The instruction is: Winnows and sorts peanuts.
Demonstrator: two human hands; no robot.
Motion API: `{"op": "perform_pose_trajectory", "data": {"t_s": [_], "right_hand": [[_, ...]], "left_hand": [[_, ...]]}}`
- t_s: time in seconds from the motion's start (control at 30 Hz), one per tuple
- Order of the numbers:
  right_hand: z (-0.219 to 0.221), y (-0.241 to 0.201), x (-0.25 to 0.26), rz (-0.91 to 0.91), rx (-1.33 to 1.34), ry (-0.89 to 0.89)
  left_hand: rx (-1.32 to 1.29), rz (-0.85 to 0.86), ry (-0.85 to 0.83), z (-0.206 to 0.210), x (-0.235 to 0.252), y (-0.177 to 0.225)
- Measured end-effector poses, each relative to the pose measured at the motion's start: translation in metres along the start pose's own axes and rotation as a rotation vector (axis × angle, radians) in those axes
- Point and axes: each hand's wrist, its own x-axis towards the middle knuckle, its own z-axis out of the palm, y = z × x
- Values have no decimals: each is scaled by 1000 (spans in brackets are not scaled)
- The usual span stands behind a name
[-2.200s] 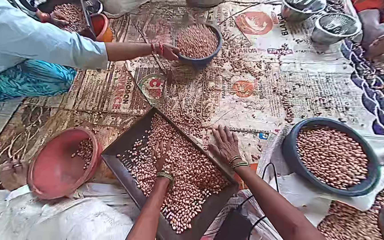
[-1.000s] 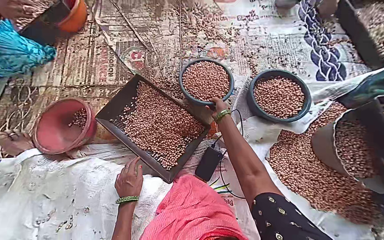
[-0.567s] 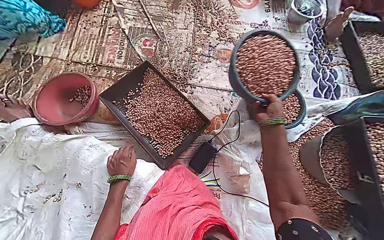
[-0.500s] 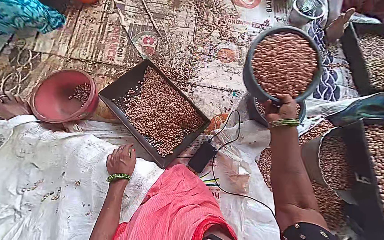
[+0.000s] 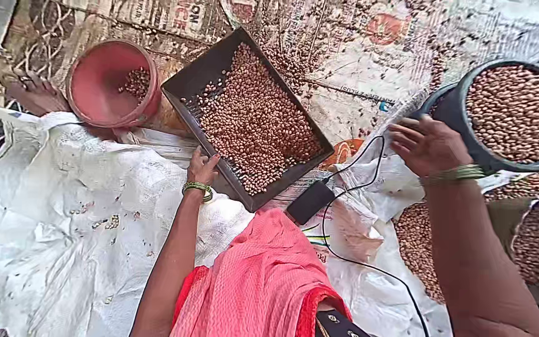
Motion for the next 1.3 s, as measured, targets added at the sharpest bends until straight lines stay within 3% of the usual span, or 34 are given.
{"op": "perform_pose_trajectory", "data": {"t_s": [0.07, 0.13, 0.23, 0.33, 0.5, 0.6, 0.7, 0.87, 1.03, 1.2, 1.3], "right_hand": [[55, 10, 18, -125, -214, -169], [110, 25, 41, -293, -615, -347], [174, 49, 67, -332, -1018, -394], [194, 53, 69, -298, -1065, -425], [194, 76, 66, -453, -942, -723], [165, 84, 99, -721, -1058, -454], [145, 91, 147, -708, -1342, -206], [204, 93, 198, -784, -1321, 0], [274, 61, 237, -793, -1250, -12], [342, 54, 226, -961, -1116, -351], [356, 61, 207, -1086, -1182, -434]], "left_hand": [[-112, -26, 51, 9, 14, -11], [-97, -22, 73, 12, 17, -14], [-68, -30, 58, 1, -9, 4], [-33, -13, 33, -24, -53, 15], [-96, -10, 82, -57, -94, -4], [-181, -10, 104, -61, -101, -11], [-196, -18, 113, -56, -95, -19], [-235, -37, 129, -54, -95, -22], [-291, -46, 143, -51, -94, -23], [-313, -43, 138, -50, -94, -23], [-328, -43, 137, -52, -95, -24]]}}
